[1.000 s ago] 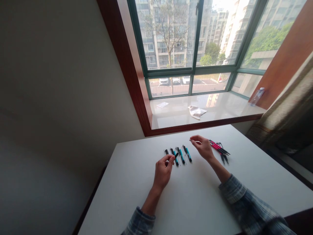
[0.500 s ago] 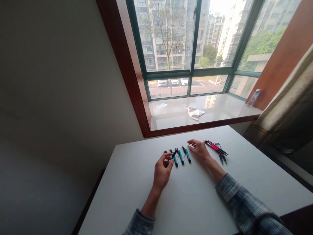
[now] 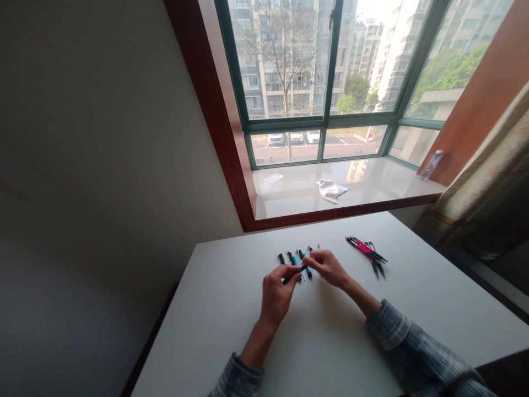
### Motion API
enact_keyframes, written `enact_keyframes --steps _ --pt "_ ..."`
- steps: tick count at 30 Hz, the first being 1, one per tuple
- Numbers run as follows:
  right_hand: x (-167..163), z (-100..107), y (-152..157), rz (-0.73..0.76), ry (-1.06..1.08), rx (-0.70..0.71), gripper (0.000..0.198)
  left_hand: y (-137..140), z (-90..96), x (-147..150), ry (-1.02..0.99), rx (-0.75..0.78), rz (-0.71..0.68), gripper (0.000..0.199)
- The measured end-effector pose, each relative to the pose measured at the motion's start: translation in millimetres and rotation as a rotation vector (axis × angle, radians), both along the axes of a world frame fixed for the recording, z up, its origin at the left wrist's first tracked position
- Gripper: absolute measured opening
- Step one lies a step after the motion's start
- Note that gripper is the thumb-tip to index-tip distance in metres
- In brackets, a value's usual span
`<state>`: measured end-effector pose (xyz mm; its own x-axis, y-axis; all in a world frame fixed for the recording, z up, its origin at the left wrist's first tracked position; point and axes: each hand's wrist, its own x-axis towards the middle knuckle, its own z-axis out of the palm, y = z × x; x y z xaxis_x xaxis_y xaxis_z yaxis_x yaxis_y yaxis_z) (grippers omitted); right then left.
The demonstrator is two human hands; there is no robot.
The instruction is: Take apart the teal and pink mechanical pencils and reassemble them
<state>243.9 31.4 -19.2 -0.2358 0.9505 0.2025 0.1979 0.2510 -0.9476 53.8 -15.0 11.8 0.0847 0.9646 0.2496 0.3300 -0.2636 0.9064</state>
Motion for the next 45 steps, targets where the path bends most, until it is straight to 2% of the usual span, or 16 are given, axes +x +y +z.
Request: enact_keyframes --steps 7,13,18,23,26,28,32,35,39,43,45 --pt "2 13 -4 0.127 0.133 -0.017 0.038 3 -5.5 -3 -0.081 -0.069 -0.017 0.026" --pt "3 16 -3 0.080 0.208 0.005 0.031 7 -8.7 -3 -0.206 -0.161 -0.045 0.029" --pt "-2 24 -3 0.089 0.241 -0.001 0.039 9 -9.6 -3 -0.360 -0.269 -0.082 0.032" --pt "-16 37 -6 0.158 0.340 0.004 0.049 6 -7.2 -2 -0.451 -0.274 -0.059 0.035" --pt "-21 41 -8 0.091 0.318 0.037 0.056 5 -7.1 -1 -0.493 -0.273 -0.049 0.034" --pt "-20 40 -8 0.073 0.321 0.028 0.055 4 -7.8 -1 -0.506 -0.274 -0.049 0.034" --pt "-15 38 -8 0.152 0.359 -0.021 0.058 3 -9.3 2 -0.523 -0.284 -0.067 0.035" --pt "-13 36 -9 0.096 0.342 0.009 0.052 3 -9.4 3 -0.547 -0.289 -0.071 0.035" --pt "-15 37 -10 0.141 0.363 0.024 0.051 2 -9.8 4 -0.561 -0.308 -0.077 0.034" --pt "-16 39 -12 0.078 0.338 0.080 0.045 4 -12.1 5 -0.561 -0.327 -0.089 0.033" --pt "-15 39 -12 0.109 0.357 0.068 0.042 5 -13.6 5 -0.565 -0.336 -0.096 0.034"
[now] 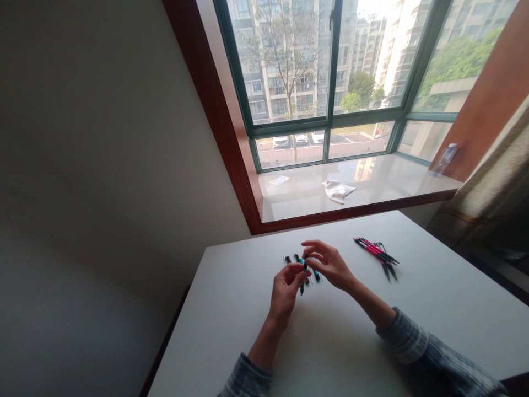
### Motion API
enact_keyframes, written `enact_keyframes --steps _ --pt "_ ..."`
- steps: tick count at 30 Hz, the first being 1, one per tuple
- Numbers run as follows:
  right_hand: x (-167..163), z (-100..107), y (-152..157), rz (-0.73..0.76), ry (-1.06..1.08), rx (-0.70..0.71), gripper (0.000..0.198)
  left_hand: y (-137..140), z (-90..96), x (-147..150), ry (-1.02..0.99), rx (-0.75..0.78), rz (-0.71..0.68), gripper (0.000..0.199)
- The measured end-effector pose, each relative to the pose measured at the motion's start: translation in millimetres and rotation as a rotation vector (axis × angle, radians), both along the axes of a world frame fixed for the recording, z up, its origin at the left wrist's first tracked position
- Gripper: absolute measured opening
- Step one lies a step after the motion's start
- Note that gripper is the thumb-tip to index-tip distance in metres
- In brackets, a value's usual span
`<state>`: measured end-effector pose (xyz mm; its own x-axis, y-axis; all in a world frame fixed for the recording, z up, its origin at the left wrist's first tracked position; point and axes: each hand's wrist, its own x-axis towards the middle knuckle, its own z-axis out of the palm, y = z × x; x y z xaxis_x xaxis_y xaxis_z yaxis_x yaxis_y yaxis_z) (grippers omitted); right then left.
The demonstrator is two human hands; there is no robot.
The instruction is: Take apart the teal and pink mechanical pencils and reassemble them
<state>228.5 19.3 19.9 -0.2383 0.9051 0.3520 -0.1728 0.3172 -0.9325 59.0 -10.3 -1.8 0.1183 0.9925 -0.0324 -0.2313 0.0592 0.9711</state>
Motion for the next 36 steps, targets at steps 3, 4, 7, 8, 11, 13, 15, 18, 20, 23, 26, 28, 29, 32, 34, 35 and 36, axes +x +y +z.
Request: enact_keyframes --steps 3,4,7,8,11,13,15,18,20,23,26,28,29,32,34,35,36 --pt "2 -1 0 0.080 0.027 -0.011 0.046 1 -1.8 0 -0.012 -0.007 -0.006 0.036" --pt "3 -1 -1 0.056 0.025 -0.007 0.045 1 -2.2 0 -0.016 -0.009 -0.010 0.036" --pt "4 -3 0 -0.021 0.015 -0.020 0.041 1 -2.4 0 -0.025 -0.016 -0.014 0.037" --pt "4 -4 0 -0.003 0.021 -0.032 0.042 1 -2.1 0 -0.028 -0.018 -0.014 0.037" --pt "5 -5 1 0.056 0.033 -0.048 0.049 0 0.2 0 -0.027 -0.014 -0.007 0.037" --pt "5 -6 1 0.017 0.027 -0.047 0.048 -1 2.4 0 -0.019 -0.006 -0.017 0.037" --pt "5 -7 2 -0.008 0.026 -0.059 0.045 -2 4.5 1 -0.017 -0.002 -0.027 0.036" --pt "4 -8 2 0.034 0.036 -0.066 0.043 -3 6.5 2 -0.019 -0.002 -0.026 0.036" --pt "4 -8 1 0.027 0.030 -0.049 0.044 -3 6.8 2 -0.012 0.002 -0.032 0.035" --pt "3 -8 1 -0.012 0.033 -0.053 0.042 -3 6.3 2 -0.021 0.004 -0.047 0.033" --pt "4 -6 0 0.009 0.067 -0.076 0.042 -1 4.7 2 -0.044 0.000 -0.043 0.033" --pt "5 -3 -2 0.017 0.081 -0.078 0.042 -1 3.2 2 -0.037 0.008 -0.054 0.033" --pt "6 -1 -2 0.023 0.083 -0.079 0.042 -1 2.4 2 -0.029 0.012 -0.063 0.033" --pt "9 4 -4 0.048 0.077 -0.083 0.040 -1 0.3 2 -0.008 0.013 -0.095 0.033" --pt "11 8 -4 0.041 0.078 -0.074 0.041 -1 -0.2 2 -0.004 0.008 -0.113 0.033" --pt "12 9 -4 0.028 0.083 -0.066 0.042 -2 -0.1 2 -0.005 0.006 -0.122 0.033" --pt "13 11 -4 0.014 0.091 -0.059 0.043 -2 0.2 2 -0.006 0.004 -0.132 0.033"
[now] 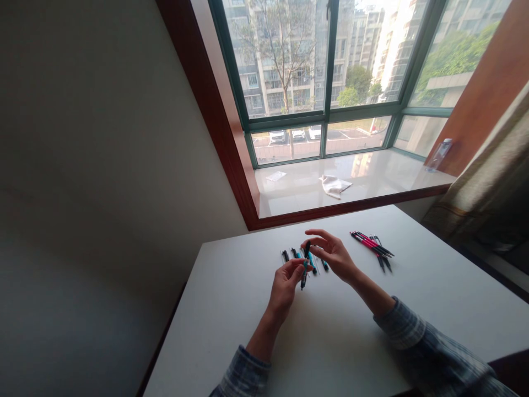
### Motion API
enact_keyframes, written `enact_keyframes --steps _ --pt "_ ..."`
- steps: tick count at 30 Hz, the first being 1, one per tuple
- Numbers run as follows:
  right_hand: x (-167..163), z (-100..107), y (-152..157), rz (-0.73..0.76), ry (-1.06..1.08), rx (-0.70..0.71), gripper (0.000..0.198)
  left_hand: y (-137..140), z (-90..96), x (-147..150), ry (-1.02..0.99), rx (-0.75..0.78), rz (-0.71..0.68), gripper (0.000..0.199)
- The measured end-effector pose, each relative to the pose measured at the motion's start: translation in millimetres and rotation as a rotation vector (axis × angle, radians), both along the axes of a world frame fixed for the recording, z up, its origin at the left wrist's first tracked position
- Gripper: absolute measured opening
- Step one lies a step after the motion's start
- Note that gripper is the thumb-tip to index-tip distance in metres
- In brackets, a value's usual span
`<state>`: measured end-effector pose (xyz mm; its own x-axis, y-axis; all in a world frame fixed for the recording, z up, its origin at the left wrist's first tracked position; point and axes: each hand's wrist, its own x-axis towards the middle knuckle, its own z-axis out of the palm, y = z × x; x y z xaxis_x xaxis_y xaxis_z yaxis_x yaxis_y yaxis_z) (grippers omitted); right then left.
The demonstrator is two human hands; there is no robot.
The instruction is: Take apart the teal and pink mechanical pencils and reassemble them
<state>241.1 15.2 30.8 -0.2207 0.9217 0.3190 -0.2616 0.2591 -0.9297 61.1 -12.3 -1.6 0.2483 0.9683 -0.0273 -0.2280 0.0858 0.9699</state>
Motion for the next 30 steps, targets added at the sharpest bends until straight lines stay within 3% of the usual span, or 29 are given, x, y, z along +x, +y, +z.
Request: enact_keyframes --steps 6,11,13,19,23,28,30 --pt "8 11 0 -0.087 0.041 0.001 0.045 -2 3.6 1 0.052 0.015 -0.086 0.030" --pt "37 13 9 -0.206 0.084 -0.024 0.037 -3 6.6 2 0.059 -0.007 -0.080 0.031" --pt "53 3 18 -0.250 -0.054 -0.033 0.037 -3 6.9 2 0.047 -0.015 -0.063 0.031" --pt "69 -47 40 -0.451 -0.789 -0.001 0.018 -1 2.0 0 -0.003 -0.028 -0.037 0.032" --pt "70 -57 42 -0.430 -0.894 0.008 0.020 1 -0.8 -2 -0.013 -0.025 -0.031 0.032" --pt "90 -53 38 -0.170 -0.775 -0.003 0.058 1 1.6 -4 -0.002 -0.029 -0.010 0.034" --pt "95 -53 37 -0.120 -0.750 0.000 0.063 0 3.0 -4 0.002 -0.032 -0.007 0.034"
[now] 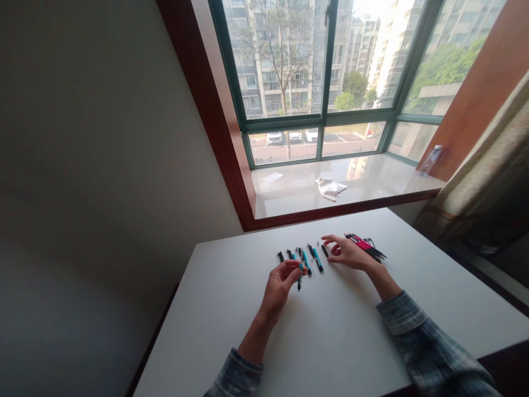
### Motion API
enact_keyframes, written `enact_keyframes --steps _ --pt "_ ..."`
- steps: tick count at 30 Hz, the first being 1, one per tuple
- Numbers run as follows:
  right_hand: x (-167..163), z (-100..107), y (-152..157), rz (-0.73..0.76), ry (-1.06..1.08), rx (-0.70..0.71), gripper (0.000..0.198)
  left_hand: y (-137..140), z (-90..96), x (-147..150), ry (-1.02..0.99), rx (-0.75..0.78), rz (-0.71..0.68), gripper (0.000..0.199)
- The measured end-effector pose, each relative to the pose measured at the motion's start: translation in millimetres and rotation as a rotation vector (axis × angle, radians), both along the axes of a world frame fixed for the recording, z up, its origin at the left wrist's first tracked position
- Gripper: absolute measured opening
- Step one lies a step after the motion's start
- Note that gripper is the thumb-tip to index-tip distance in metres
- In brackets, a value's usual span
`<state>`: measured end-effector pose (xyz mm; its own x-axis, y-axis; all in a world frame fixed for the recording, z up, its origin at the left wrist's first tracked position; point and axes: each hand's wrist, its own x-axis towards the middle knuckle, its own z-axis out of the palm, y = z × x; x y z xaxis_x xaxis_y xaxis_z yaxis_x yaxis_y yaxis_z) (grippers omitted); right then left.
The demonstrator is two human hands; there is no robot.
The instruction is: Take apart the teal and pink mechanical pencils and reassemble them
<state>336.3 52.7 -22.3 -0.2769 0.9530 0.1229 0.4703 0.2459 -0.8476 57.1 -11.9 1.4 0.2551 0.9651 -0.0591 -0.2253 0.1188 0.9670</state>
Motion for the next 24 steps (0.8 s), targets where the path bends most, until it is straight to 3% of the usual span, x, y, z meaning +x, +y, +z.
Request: enact_keyframes --steps 11,17,24 --pt "-1 -2 1 -0.002 -0.044 0.047 0.061 0 0.9 -1 0.005 0.013 0.009 0.035" --pt "-22 17 -4 -0.140 0.120 0.142 0.033 -1 3.1 1 -0.004 0.004 0.021 0.035" --pt "-87 25 -35 0.160 0.545 -0.112 0.035 -2 7.2 2 0.031 0.051 -0.001 0.033"
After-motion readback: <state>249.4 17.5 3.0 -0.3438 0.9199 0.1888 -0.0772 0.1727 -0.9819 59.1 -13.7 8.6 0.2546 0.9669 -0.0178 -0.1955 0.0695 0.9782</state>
